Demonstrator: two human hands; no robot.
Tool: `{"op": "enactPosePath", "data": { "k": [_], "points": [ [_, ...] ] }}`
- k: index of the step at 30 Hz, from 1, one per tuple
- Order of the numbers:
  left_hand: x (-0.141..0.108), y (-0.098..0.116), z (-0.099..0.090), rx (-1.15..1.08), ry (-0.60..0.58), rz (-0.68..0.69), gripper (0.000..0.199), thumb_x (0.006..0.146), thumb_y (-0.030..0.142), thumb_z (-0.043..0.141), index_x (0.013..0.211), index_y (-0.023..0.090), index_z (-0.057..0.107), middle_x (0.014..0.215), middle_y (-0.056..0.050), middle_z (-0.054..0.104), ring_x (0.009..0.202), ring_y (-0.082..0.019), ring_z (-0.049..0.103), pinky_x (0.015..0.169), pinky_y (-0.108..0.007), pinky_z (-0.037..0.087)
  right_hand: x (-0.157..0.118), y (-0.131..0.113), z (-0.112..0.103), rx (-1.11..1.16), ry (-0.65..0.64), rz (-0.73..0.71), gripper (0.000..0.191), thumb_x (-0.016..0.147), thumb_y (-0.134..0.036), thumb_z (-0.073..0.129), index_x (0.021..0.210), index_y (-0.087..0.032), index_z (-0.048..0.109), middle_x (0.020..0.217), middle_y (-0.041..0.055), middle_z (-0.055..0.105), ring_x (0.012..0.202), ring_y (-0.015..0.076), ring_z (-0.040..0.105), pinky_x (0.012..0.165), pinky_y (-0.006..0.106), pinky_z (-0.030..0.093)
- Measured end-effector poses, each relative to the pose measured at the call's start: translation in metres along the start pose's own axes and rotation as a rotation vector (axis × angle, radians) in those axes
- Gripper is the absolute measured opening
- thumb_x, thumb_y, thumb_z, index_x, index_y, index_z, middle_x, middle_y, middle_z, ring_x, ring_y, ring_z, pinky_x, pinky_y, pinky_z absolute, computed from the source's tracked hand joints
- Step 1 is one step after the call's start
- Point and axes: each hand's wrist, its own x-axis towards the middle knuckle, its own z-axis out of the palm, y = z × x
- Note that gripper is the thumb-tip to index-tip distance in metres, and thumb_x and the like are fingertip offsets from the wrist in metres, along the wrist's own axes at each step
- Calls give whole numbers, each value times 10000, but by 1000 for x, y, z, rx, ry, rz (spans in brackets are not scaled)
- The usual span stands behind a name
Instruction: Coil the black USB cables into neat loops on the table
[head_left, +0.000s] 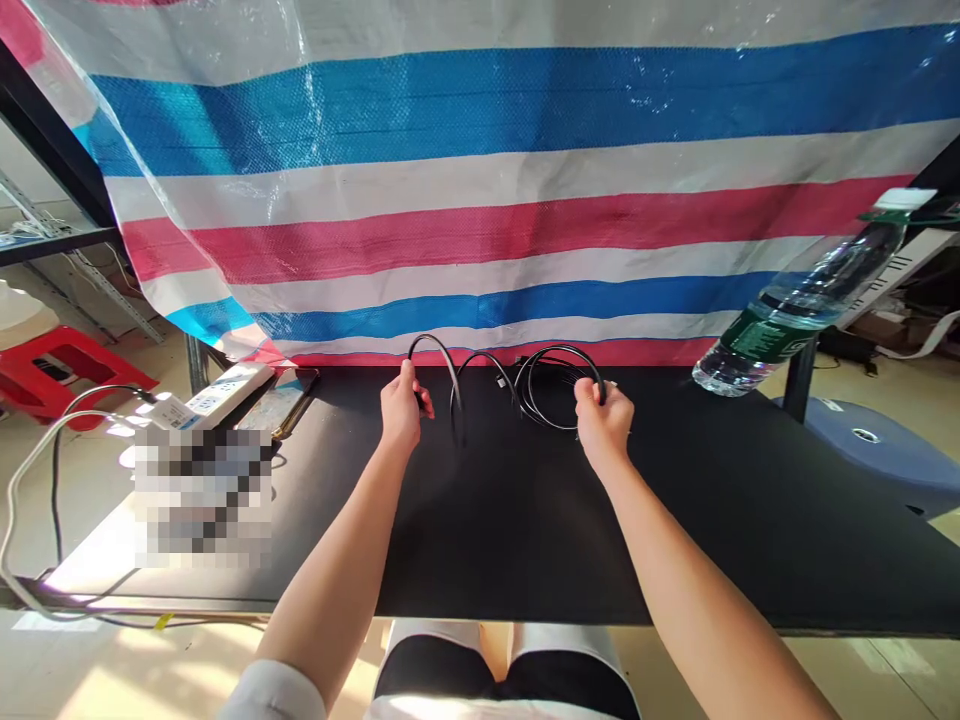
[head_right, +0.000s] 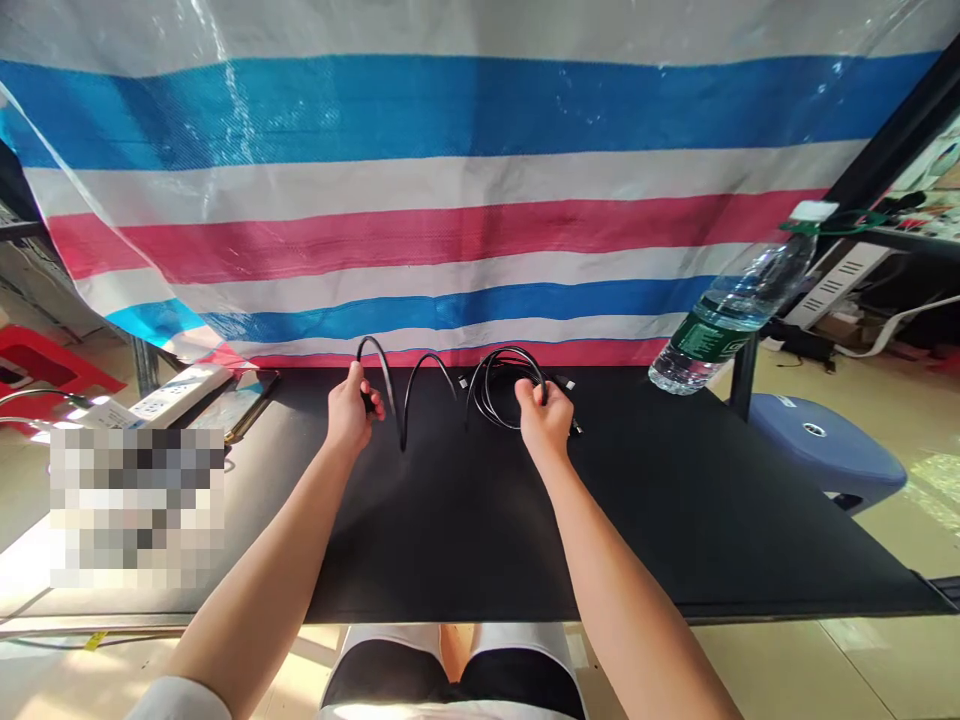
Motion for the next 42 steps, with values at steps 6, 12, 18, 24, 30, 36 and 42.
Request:
{"op": "enactPosePath", "data": {
  "k": [6, 12, 18, 24, 30, 36, 42],
  "points": [
    [-11, -14, 11, 96, -32, 52, 490, 773, 491, 665, 476, 206, 399, 335, 53, 424, 249, -83, 387, 277, -187, 296, -24, -7, 16, -236, -112, -201, 492, 525, -525, 780, 578, -258, 369, 499, -54, 504, 434, 113, 430, 486, 283, 400],
    [-11, -14, 12, -5, -58, 7, 481, 726, 552, 689, 538, 204, 416, 362, 50, 471, 279, -90, 439, 318, -191, 381, -19, -7, 11, -165, -126, -184, 414, 665, -459, 677, 581, -264, 322, 542, -9, 604, 468, 143, 526, 499, 291, 426],
    [-15, -17, 17, -27, -51, -1, 506, 728, 612, 650, 565, 197, 413, 417, 36, 521, 353, -100, 510, 402, -216, 460, -25, -15, 12, 4, -364, -123, 431, 532, -379, 782, 609, -254, 377, 706, 31, 698, 484, 126, 518, 430, 263, 379],
    [-25, -30, 24, -2, -96, -26, 489, 712, 607, 666, 573, 186, 461, 475, 19, 562, 410, -104, 550, 448, -221, 460, -42, -18, 27, 104, -565, 49, 527, 492, -351, 820, 619, -253, 318, 638, -3, 670, 399, 73, 393, 387, 237, 323],
    [-29, -44, 25, 109, -134, -20, 482, 609, 580, 758, 528, 171, 514, 521, -25, 618, 453, -121, 576, 433, -221, 433, -43, -22, 27, 379, -712, 236, 497, 580, -511, 724, 624, -249, 303, 561, -14, 621, 400, 103, 458, 387, 236, 348],
    [-30, -41, 27, 151, -102, 0, 455, 627, 526, 768, 506, 172, 511, 498, -23, 601, 434, -121, 565, 429, -229, 437, -41, -17, 32, 334, -601, 344, 536, 537, -497, 792, 611, -248, 324, 415, -80, 449, 357, 99, 428, 330, 204, 262],
    [-26, -21, 23, 90, -48, 26, 452, 676, 531, 721, 503, 174, 506, 478, -20, 596, 426, -134, 571, 427, -235, 430, -18, -7, 28, 387, -274, 303, 546, 611, -696, 675, 569, -255, 354, 341, -123, 234, 282, 74, 244, 292, 227, 198]
  ]
}}
